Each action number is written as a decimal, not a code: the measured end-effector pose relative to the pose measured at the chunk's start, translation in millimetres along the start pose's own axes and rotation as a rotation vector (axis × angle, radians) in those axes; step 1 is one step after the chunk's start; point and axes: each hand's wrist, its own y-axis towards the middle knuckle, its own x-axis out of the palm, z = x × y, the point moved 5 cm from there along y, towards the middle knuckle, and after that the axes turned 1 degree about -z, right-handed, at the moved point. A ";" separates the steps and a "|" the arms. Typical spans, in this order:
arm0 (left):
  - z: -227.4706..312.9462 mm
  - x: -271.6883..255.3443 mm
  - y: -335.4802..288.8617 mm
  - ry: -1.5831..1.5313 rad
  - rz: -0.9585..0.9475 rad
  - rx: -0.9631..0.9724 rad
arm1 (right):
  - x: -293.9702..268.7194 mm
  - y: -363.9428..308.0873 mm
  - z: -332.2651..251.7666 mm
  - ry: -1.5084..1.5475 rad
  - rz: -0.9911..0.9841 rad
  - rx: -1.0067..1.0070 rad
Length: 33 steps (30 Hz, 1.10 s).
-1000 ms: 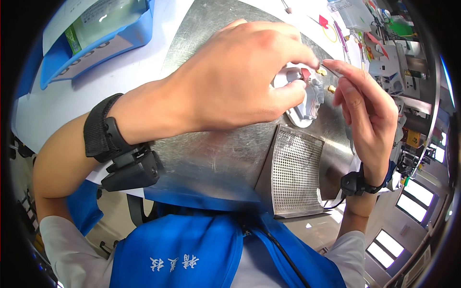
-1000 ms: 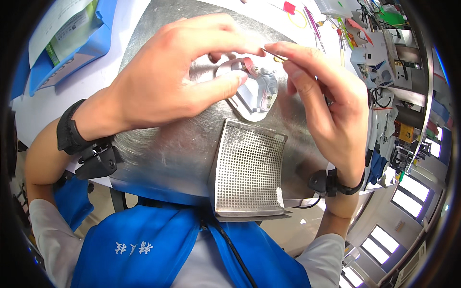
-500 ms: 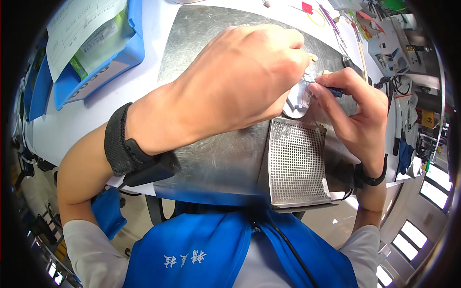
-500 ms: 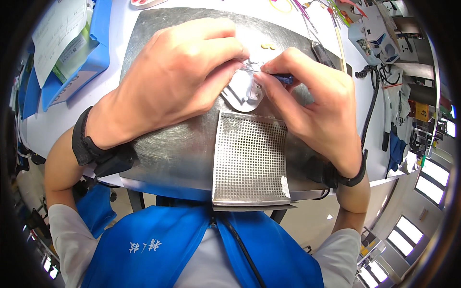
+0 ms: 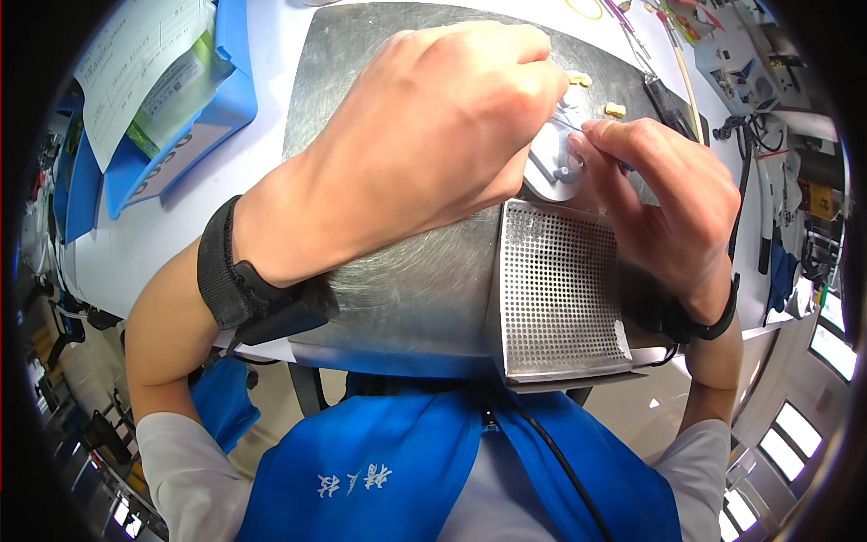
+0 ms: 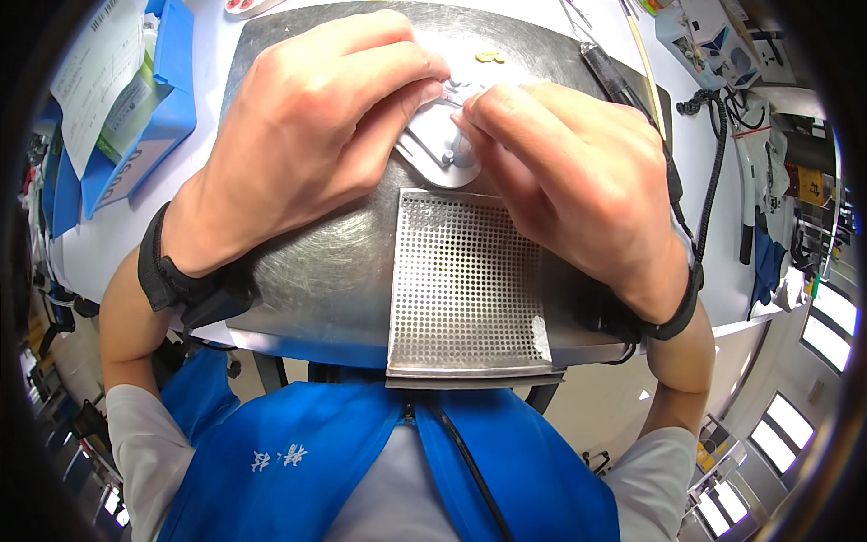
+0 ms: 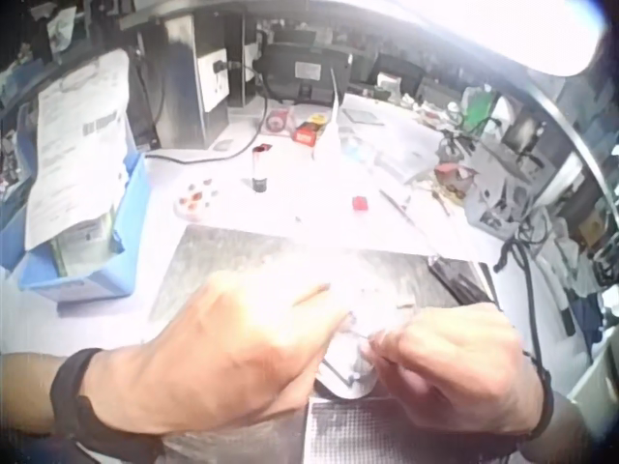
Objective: The person is assembling components into a dental dental mold on a workbench.
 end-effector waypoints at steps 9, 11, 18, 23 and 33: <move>2.2 -7.7 2.4 -0.110 -0.134 -0.060 | 1.4 0.7 -0.4 -0.011 -0.010 -0.015; -3.6 -2.9 -2.3 -0.169 -0.064 -0.124 | -0.4 3.3 3.9 -0.040 -0.011 -0.005; -9.7 1.6 -13.1 -0.451 -0.186 -0.399 | -4.2 8.4 27.1 -0.014 -0.100 0.305; -22.8 -0.2 -9.5 -0.471 -0.155 -0.338 | 3.0 3.9 36.5 0.190 -0.194 0.521; -22.4 10.6 -17.2 -0.390 -0.030 -0.037 | 16.8 -0.1 48.1 0.792 -0.438 0.842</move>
